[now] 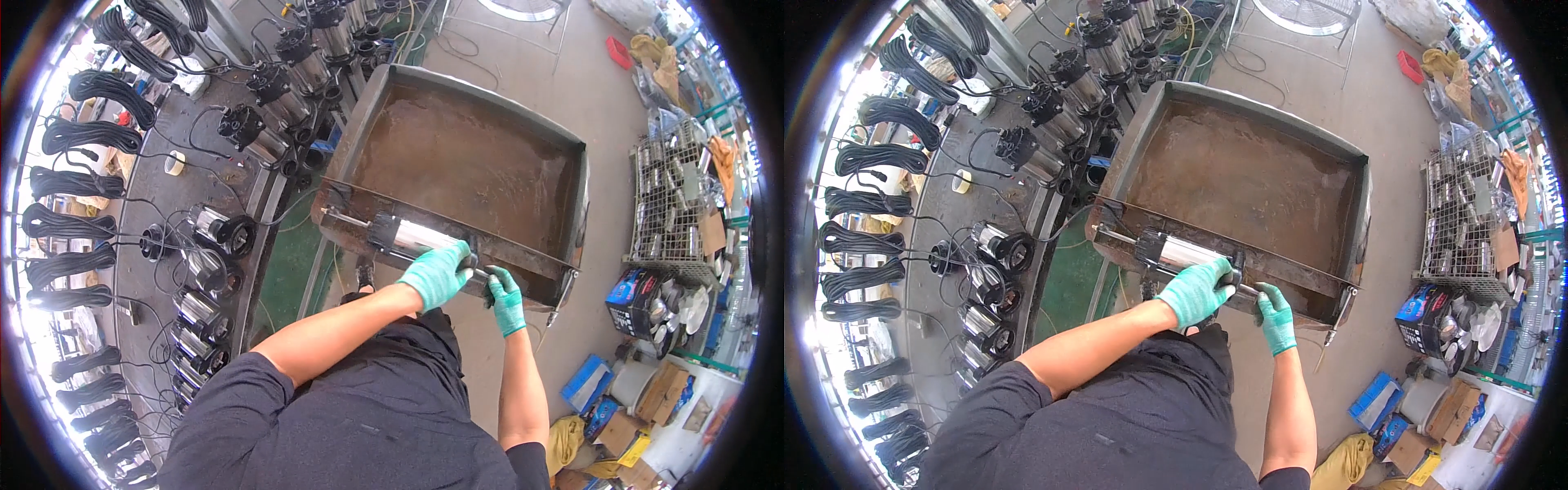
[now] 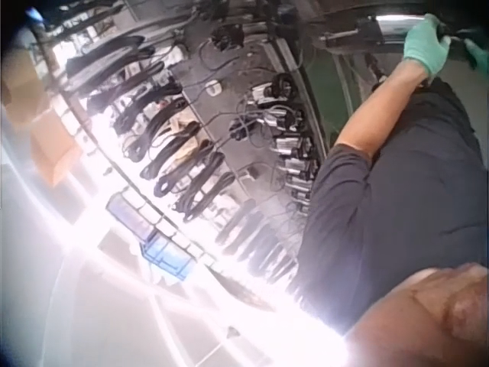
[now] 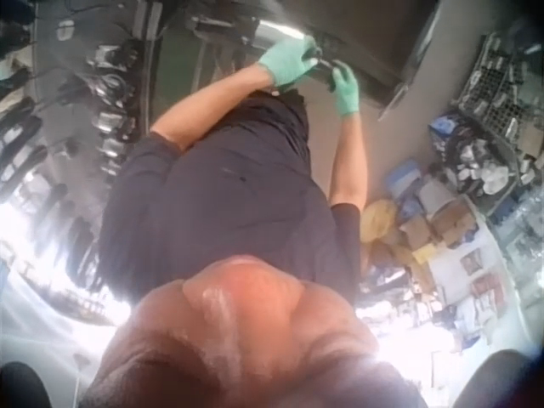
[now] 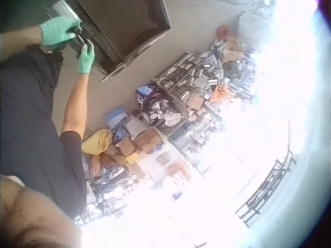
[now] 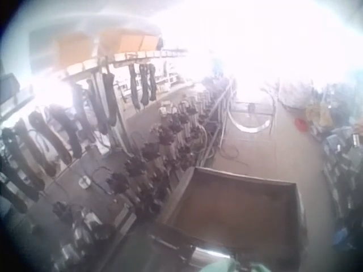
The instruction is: The person cleans a submersible pump component by submerging it in a tub of water, wiping it by hand, and then setting it aside among other pumps.
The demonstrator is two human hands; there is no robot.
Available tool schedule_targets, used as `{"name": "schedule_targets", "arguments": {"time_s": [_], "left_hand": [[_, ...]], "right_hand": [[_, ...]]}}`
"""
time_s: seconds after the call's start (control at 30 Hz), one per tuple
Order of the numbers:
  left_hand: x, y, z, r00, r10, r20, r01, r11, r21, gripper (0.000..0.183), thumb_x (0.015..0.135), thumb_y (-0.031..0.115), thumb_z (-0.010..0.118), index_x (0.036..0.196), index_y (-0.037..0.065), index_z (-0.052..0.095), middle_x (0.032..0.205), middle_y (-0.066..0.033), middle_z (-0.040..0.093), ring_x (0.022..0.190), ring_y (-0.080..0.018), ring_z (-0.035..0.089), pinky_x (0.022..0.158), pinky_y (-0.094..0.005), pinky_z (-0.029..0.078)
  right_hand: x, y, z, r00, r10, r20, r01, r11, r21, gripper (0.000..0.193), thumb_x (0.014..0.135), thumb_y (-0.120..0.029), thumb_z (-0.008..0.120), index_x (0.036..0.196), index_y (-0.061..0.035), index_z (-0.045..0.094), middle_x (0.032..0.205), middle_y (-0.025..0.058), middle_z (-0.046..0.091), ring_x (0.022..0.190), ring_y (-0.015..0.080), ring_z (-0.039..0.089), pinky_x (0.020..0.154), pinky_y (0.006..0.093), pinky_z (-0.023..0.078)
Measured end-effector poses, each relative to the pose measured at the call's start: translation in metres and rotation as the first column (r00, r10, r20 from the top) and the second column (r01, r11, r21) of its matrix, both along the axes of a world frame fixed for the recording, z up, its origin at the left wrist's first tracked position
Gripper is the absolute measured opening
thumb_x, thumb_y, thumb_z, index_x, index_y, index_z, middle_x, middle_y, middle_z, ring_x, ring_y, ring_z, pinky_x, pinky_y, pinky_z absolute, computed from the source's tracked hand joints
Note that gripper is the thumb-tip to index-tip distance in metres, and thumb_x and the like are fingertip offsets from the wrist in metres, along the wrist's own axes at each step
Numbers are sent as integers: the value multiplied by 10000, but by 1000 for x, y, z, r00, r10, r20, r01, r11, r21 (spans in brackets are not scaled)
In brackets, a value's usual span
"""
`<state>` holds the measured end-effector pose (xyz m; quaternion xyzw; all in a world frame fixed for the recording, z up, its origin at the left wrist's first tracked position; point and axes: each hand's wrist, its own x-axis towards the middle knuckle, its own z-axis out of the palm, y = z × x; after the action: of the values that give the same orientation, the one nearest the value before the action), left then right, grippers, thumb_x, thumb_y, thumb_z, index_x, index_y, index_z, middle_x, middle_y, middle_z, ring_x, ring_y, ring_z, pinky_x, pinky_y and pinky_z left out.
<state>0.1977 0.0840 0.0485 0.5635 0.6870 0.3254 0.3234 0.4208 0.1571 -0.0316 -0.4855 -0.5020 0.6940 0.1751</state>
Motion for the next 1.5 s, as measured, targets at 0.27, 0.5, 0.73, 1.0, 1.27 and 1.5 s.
{"name": "schedule_targets", "arguments": {"time_s": [0.27,0.5,0.73,1.0,1.27,1.5], "left_hand": [[-213,-74,-22,882,216,-420,-269,960,-72,343,969,295,646,1186,30,667,1140,-198,688,1078,-365,646,971,-428,495],[-258,-83,-67,999,36,35,-28,975,-219,352,1058,326,532,1217,39,659,1039,-117,731,957,-254,677,896,-388,526],[-247,-54,-94,683,669,293,-266,601,-753,309,1041,318,575,963,33,667,676,-62,568,522,-192,524,469,-404,543],[-264,-94,-49,839,-305,-451,298,950,-89,591,889,435,727,1335,62,623,1304,-183,633,1162,-372,614,1033,-440,469],[-267,-69,-73,909,284,305,-46,795,-605,375,1028,411,593,1079,56,699,748,-44,644,594,-172,619,672,-432,593],[-244,-77,-66,876,323,360,-195,917,-348,354,1019,390,615,1143,66,683,873,-52,636,602,-164,608,620,-379,599]], "right_hand": [[-8,13,14,988,-84,129,114,962,-249,119,1030,-256,598,1073,-152,637,679,-41,527,520,87,472,441,251,368],[2,21,12,993,-114,28,116,924,-365,195,1006,-229,636,1172,-129,656,779,-18,607,569,109,554,500,256,449],[3,7,-13,969,-184,-167,141,960,-242,233,883,76,577,1018,-87,674,846,39,655,723,199,643,644,333,536],[7,41,15,996,-74,-58,36,871,-489,316,967,-162,648,1278,-110,632,939,23,679,742,145,623,609,293,506],[-11,63,37,734,570,369,-557,816,-153,547,933,-334,739,1409,-117,577,1017,39,712,826,144,632,720,331,548],[-10,46,23,300,242,923,-932,282,229,291,897,-426,689,983,-148,699,954,135,737,925,379,699,809,500,548]]}}
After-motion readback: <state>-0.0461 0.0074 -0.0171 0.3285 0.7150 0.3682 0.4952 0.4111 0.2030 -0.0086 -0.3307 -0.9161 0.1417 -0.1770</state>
